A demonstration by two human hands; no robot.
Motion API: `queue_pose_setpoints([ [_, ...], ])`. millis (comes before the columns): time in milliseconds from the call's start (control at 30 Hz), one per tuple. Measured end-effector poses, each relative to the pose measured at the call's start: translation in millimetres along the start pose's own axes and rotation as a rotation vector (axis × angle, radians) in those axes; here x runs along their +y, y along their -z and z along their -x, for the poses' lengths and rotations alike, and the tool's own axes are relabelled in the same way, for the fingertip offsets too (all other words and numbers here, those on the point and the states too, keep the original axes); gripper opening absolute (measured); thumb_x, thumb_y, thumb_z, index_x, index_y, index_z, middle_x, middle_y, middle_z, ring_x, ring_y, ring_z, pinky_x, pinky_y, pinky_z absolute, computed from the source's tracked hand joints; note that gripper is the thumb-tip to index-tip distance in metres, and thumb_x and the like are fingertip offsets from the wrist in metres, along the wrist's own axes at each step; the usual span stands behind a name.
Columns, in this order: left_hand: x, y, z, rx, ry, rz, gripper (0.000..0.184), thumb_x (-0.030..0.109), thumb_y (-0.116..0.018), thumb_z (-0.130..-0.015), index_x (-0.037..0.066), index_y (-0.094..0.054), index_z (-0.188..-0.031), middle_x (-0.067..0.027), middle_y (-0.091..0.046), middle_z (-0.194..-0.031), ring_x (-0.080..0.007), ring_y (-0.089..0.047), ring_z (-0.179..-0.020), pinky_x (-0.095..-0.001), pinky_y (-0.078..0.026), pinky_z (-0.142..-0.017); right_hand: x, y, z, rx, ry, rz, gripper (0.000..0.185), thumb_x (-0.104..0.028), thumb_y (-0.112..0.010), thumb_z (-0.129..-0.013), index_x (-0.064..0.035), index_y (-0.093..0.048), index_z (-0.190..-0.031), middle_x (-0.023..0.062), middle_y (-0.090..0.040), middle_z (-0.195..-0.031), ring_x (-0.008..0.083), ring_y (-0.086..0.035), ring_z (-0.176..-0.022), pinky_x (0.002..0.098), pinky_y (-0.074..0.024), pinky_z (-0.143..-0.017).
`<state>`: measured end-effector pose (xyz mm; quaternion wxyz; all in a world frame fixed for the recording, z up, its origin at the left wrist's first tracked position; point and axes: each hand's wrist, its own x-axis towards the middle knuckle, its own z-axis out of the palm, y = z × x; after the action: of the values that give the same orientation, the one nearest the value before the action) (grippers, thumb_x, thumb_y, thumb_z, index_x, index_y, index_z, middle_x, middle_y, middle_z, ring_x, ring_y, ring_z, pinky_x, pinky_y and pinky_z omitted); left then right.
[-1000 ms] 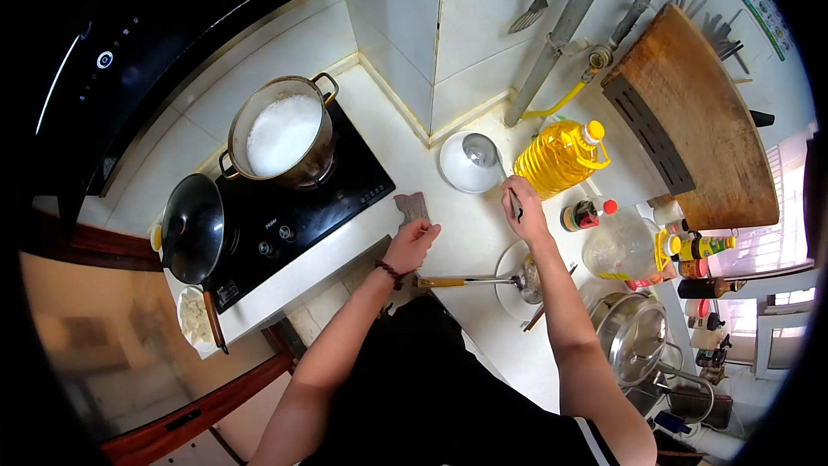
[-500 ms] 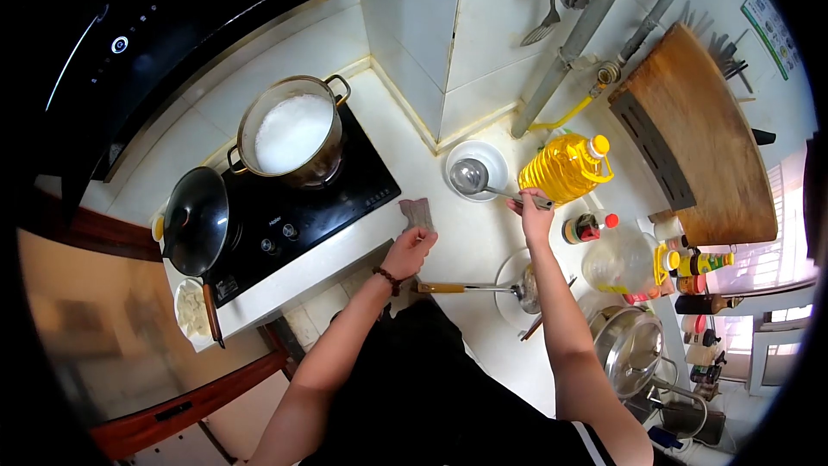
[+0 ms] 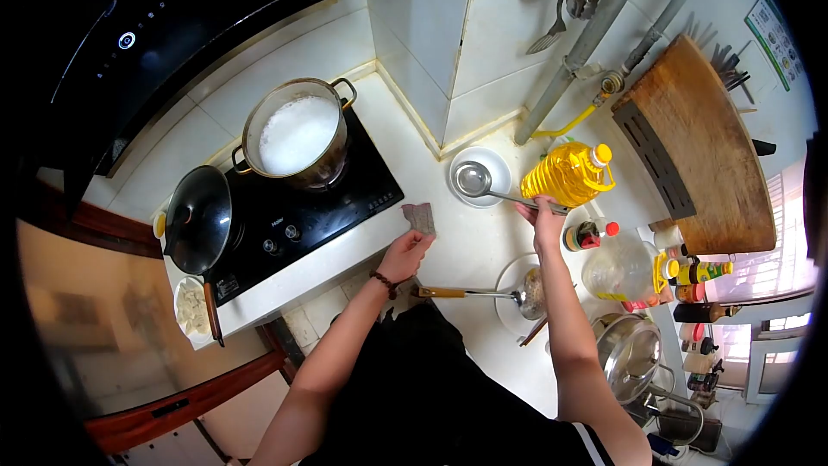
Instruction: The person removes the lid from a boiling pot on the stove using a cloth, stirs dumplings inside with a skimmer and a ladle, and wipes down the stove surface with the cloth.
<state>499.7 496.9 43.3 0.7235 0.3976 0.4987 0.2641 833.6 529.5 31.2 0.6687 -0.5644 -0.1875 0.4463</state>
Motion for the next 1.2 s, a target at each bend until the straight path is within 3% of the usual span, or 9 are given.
queue_pose_setpoints([
  [167,2.7,5.5,3.6,0.036,0.000,0.026,0.026,0.035,-0.064,-0.101,0.012,-0.055,-0.092,0.0062,-0.045,-0.068,-0.0037,-0.039,-0.051,-0.0214,-0.036,-0.045,-6.0,3.2,-3.2,-0.051,0.025,0.013,0.007,-0.003,-0.055,-0.098,0.0036,-0.054,-0.100,0.0176,-0.062,-0.096,0.0351,-0.073,-0.077,0.0411,-0.0665,-0.072],
  [267,-0.9,12.1,5.4,0.053,-0.013,0.034,0.027,0.036,-0.064,-0.101,0.012,-0.055,-0.093,0.0059,-0.045,-0.069,-0.0037,-0.039,-0.052,-0.0218,-0.036,-0.045,-20.1,-3.6,2.5,-0.029,0.032,0.046,0.011,-0.005,-0.055,-0.097,0.0046,-0.054,-0.103,0.0204,-0.062,-0.100,0.0405,-0.073,-0.082,0.0437,-0.0663,-0.077],
  [400,-0.3,18.9,7.2,0.059,-0.031,0.024,0.028,0.037,-0.065,-0.101,0.011,-0.057,-0.095,0.0051,-0.046,-0.070,-0.0044,-0.041,-0.052,-0.0225,-0.037,-0.045,-29.8,-5.2,5.1,-0.046,0.019,0.049,0.008,-0.003,-0.056,-0.096,0.0027,-0.054,-0.101,0.0169,-0.062,-0.099,0.0347,-0.073,-0.079,0.0423,-0.0664,-0.076],
  [867,-5.2,49.9,10.8,0.073,-0.105,0.060,0.031,0.040,-0.065,-0.099,0.009,-0.061,-0.092,0.0045,-0.051,-0.069,-0.0061,-0.044,-0.050,-0.0245,-0.036,-0.044,-66.2,-38.3,30.1,-0.106,0.020,0.110,0.010,-0.006,-0.055,-0.096,0.0032,-0.053,-0.101,0.0196,-0.062,-0.098,0.0368,-0.074,-0.079,0.0416,-0.0664,-0.075],
  [933,7.6,52.2,21.9,0.097,-0.090,0.044,0.024,0.033,-0.063,-0.102,0.011,-0.056,-0.093,0.0064,-0.043,-0.066,-0.0041,-0.037,-0.051,-0.0224,-0.033,-0.045,-75.9,-47.0,34.2,-0.141,0.019,0.126,0.010,-0.007,-0.054,-0.097,0.0028,-0.052,-0.100,0.0209,-0.063,-0.097,0.0365,-0.074,-0.078,0.0413,-0.0664,-0.074],
  [1200,13.8,84.8,40.3,0.093,-0.105,0.126,0.026,0.034,-0.062,-0.102,0.011,-0.056,-0.093,0.0068,-0.044,-0.065,-0.0035,-0.037,-0.050,-0.0229,-0.031,-0.044,-110.4,-93.7,49.6,-0.211,0.011,0.141,0.013,-0.008,-0.052,-0.096,0.0047,-0.052,-0.100,0.0227,-0.064,-0.094,0.0397,-0.074,-0.077,0.0432,-0.0667,-0.072],
])
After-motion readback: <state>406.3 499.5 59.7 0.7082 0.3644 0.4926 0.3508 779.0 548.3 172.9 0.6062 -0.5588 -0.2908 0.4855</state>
